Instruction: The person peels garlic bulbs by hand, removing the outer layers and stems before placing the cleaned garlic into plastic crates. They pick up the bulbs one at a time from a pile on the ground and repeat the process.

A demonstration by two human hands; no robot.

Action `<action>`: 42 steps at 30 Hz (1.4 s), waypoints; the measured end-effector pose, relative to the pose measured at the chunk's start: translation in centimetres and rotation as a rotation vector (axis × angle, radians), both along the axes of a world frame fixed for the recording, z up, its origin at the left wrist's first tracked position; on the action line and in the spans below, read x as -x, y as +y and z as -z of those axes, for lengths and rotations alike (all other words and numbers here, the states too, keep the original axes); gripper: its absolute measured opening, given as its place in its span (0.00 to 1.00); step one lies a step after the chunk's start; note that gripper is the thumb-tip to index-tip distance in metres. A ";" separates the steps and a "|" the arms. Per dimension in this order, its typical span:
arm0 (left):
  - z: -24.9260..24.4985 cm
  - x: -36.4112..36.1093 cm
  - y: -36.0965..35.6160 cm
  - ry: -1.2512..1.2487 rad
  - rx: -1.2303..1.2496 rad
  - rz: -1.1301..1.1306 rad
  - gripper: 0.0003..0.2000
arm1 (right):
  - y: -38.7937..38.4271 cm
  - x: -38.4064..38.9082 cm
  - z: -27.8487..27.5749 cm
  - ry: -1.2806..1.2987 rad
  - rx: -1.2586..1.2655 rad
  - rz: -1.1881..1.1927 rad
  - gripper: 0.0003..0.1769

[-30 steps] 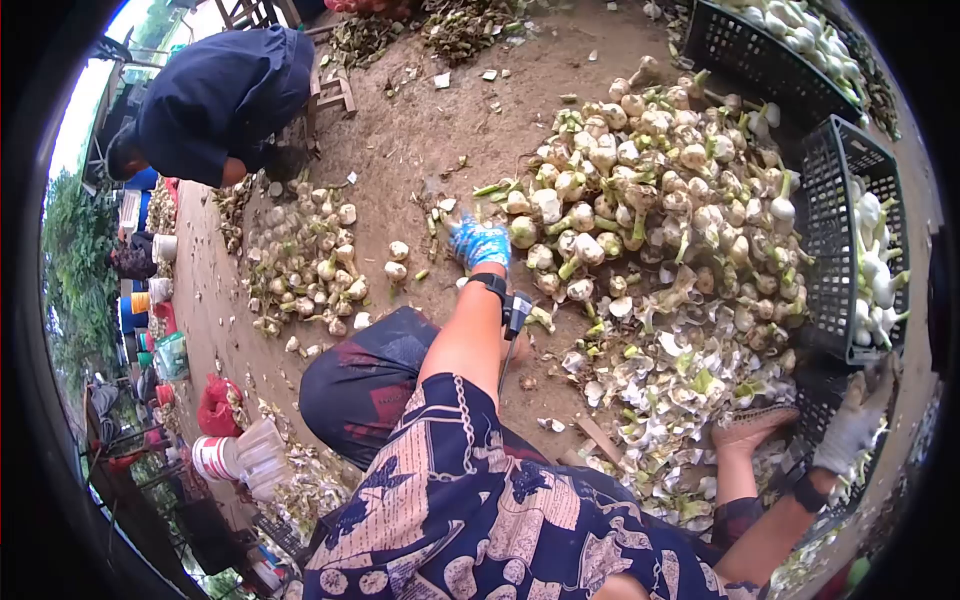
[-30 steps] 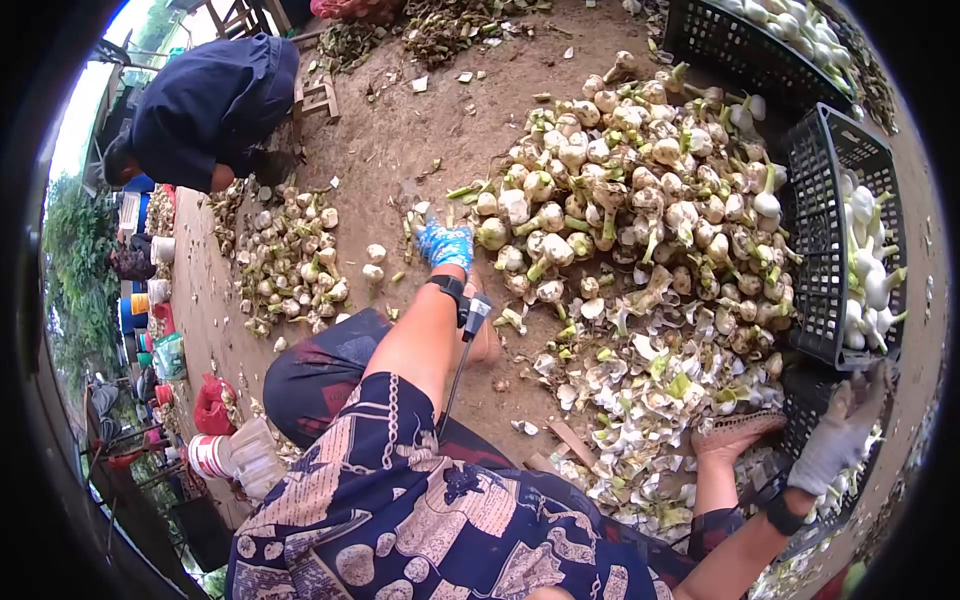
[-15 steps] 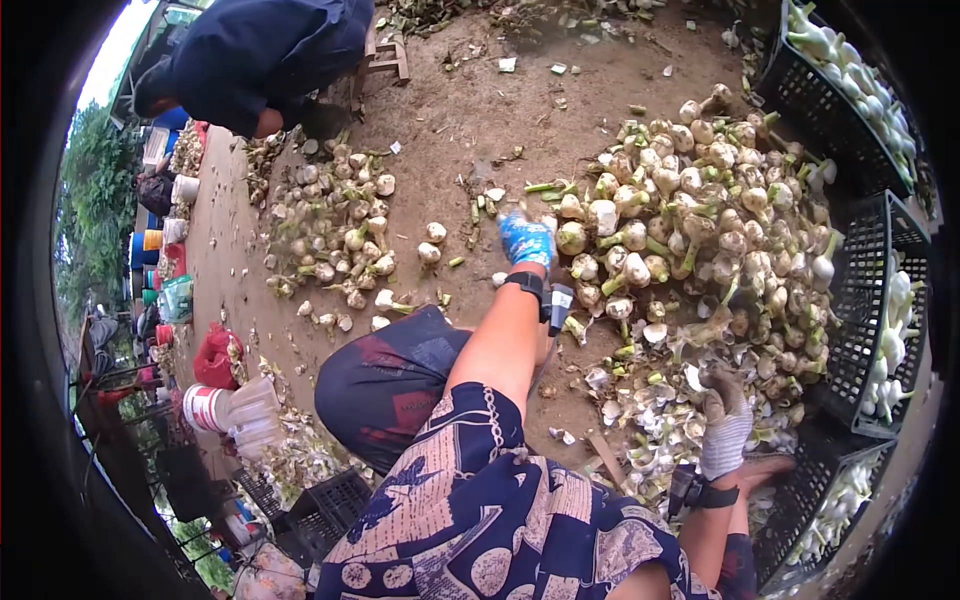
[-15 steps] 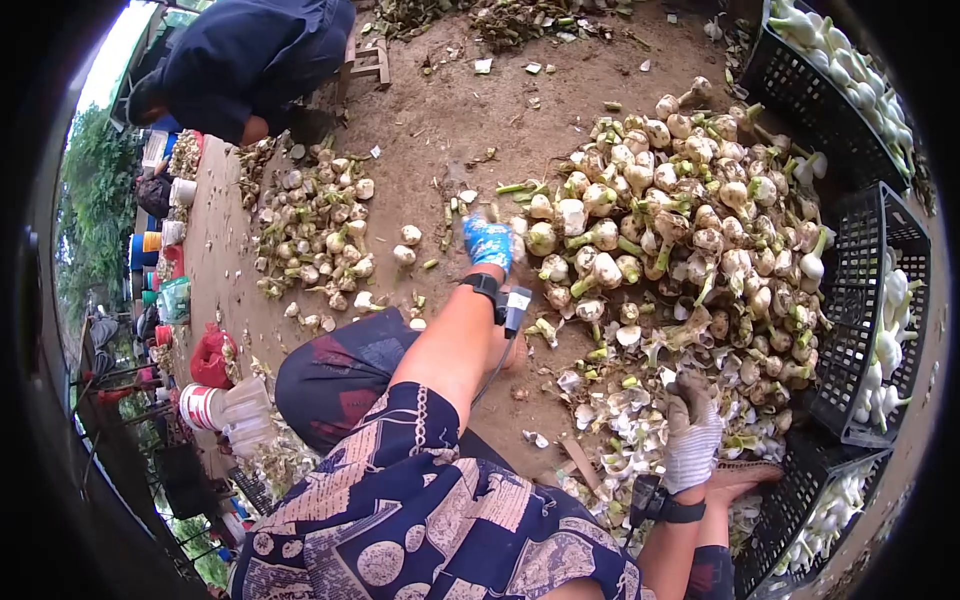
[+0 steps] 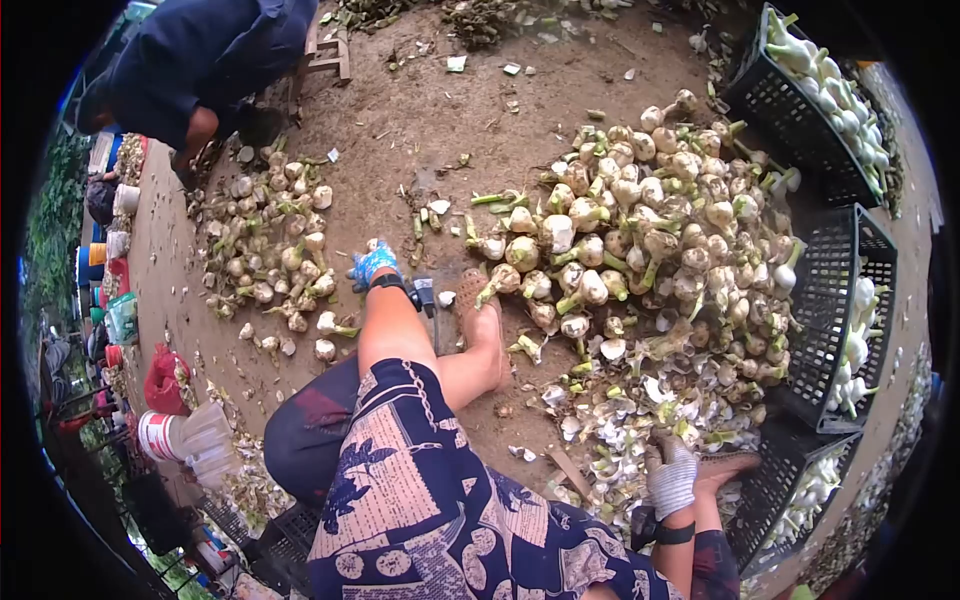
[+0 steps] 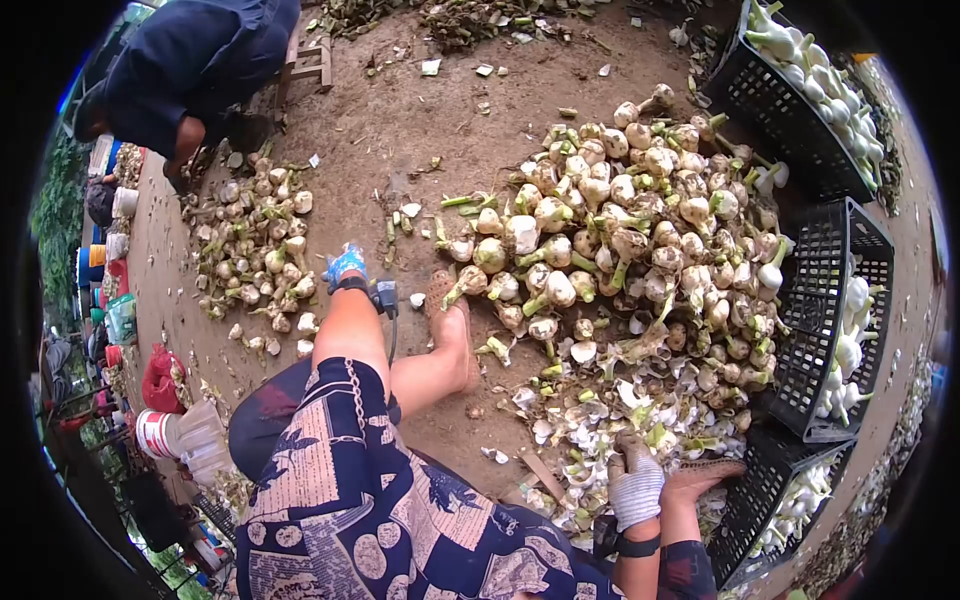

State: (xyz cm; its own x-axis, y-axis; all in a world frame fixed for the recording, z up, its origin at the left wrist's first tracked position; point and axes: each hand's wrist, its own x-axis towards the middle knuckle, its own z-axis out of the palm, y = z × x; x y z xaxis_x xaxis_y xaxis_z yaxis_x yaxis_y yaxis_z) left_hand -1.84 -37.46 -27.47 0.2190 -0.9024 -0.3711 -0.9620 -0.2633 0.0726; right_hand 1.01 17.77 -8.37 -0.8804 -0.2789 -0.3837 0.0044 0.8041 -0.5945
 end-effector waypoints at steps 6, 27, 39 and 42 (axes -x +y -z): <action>9.2 -4.0 -4.3 0.183 0.029 -0.165 0.43 | -2.2 1.6 2.2 -0.123 -0.082 -0.087 0.12; 0.1 10.5 23.1 0.919 -0.345 0.458 0.25 | -13.1 11.0 14.2 0.325 -0.058 -0.403 0.14; -7.6 12.7 33.8 0.715 -0.417 0.989 0.38 | 4.2 7.1 1.2 -0.002 0.608 0.984 0.27; -1.6 14.2 30.9 0.443 -0.466 1.339 0.42 | 5.4 3.6 -5.3 0.100 0.718 0.890 0.29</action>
